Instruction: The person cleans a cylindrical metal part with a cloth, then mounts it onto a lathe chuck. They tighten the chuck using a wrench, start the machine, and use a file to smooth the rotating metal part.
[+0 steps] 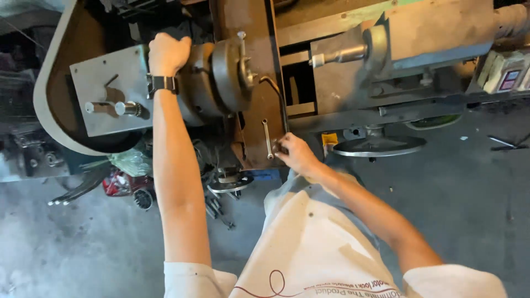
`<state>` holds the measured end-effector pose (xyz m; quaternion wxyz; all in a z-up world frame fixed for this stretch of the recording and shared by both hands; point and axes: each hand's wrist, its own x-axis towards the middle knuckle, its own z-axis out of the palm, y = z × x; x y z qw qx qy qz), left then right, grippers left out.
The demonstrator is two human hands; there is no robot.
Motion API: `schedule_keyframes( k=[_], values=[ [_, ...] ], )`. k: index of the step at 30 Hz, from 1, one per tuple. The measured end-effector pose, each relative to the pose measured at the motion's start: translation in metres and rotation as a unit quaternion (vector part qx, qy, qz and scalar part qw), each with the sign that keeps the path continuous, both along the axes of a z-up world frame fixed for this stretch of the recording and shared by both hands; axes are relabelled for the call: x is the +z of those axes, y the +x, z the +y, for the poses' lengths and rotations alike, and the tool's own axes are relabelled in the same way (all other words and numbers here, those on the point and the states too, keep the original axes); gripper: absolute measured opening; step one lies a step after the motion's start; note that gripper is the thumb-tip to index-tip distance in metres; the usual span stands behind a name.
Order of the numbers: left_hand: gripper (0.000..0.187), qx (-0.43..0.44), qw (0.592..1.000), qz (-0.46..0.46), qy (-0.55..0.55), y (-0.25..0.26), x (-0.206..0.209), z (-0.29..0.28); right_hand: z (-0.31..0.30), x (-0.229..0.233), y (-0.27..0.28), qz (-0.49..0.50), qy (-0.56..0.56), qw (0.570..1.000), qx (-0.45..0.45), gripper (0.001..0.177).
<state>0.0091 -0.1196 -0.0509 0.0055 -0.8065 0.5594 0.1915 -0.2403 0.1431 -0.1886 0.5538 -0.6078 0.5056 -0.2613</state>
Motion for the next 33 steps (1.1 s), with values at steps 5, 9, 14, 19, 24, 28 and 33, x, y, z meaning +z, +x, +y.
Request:
schedule_keyframes(
  k=[5, 9, 14, 19, 24, 28, 33],
  values=[
    [0.039, -0.019, 0.997, 0.015, -0.080, 0.003, 0.001, 0.019, 0.011, -0.012, -0.019, 0.074, -0.101, 0.991, 0.043, 0.023],
    [0.041, -0.055, 0.968, -0.045, -0.242, -0.026, 0.006, 0.085, 0.007, -0.021, -0.026, 0.061, -0.104, 0.990, 0.070, 0.024],
    [0.041, 0.196, 0.865, 0.079, -0.455, -0.048, -0.088, 0.203, -0.006, -0.030, -0.033, 0.052, -0.135, 0.986, 0.079, 0.024],
    [0.028, 0.183, 0.901, 0.069, -0.387, -0.076, -0.105, 0.246, -0.014, -0.038, -0.038, 0.023, -0.128, 0.986, 0.103, 0.025],
    [0.019, 0.190, 0.857, -0.041, -0.477, -0.066, -0.032, 0.189, -0.015, -0.044, -0.037, 0.002, -0.117, 0.986, 0.117, 0.028],
    [0.015, 0.014, 0.869, -0.009, -0.495, -0.056, 0.028, 0.101, -0.016, -0.037, -0.042, 0.005, -0.092, 0.988, 0.126, 0.028],
    [0.032, -0.111, 0.966, 0.069, -0.223, -0.026, 0.033, 0.022, -0.018, -0.025, -0.050, 0.006, -0.088, 0.989, 0.120, 0.025]
  ],
)
